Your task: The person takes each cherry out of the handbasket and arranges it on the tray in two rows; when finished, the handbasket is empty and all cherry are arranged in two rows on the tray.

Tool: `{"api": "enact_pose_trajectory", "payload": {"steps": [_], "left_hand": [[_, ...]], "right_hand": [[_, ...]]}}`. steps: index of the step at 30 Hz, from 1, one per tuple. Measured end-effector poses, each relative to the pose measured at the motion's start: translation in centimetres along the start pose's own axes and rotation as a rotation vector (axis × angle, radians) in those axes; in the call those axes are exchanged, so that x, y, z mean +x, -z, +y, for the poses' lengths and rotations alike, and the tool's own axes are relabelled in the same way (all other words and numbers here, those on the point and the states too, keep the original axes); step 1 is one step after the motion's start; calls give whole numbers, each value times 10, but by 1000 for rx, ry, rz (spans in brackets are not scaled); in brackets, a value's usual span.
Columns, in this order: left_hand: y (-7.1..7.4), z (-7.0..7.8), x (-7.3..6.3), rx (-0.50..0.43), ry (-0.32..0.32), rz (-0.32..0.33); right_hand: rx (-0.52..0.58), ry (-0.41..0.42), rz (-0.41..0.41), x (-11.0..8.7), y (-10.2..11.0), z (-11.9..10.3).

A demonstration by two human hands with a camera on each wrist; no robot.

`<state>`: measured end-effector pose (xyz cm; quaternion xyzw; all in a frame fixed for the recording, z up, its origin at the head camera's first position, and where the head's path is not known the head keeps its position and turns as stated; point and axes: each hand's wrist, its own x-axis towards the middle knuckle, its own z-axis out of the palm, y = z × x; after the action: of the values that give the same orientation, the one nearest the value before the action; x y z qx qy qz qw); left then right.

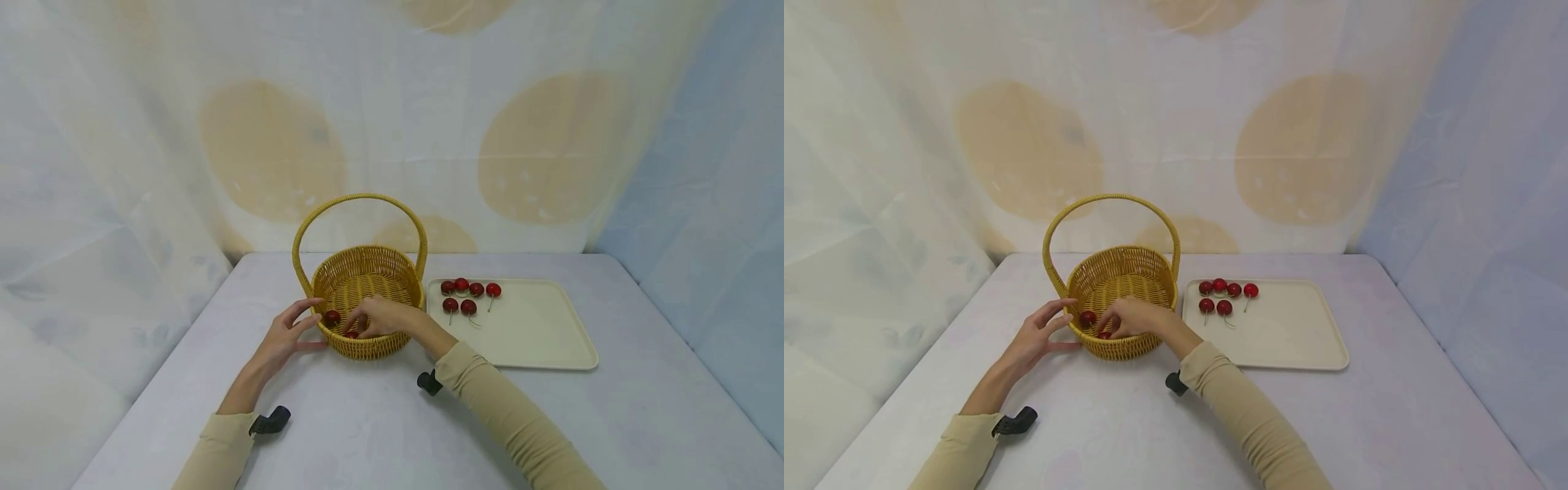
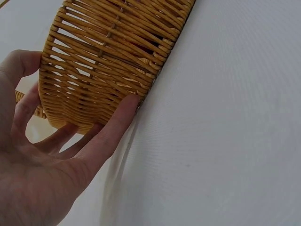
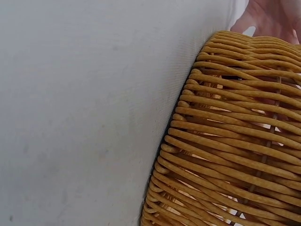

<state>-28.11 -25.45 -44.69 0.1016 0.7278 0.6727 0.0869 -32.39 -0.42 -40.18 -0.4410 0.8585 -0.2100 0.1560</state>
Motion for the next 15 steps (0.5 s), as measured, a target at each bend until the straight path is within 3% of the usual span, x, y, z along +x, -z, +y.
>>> {"api": "enact_pose_trajectory", "payload": {"steps": [15], "left_hand": [[1,1,0,-8,3,-1]], "right_hand": [[-42,-15,20,0,0,-1]]}}
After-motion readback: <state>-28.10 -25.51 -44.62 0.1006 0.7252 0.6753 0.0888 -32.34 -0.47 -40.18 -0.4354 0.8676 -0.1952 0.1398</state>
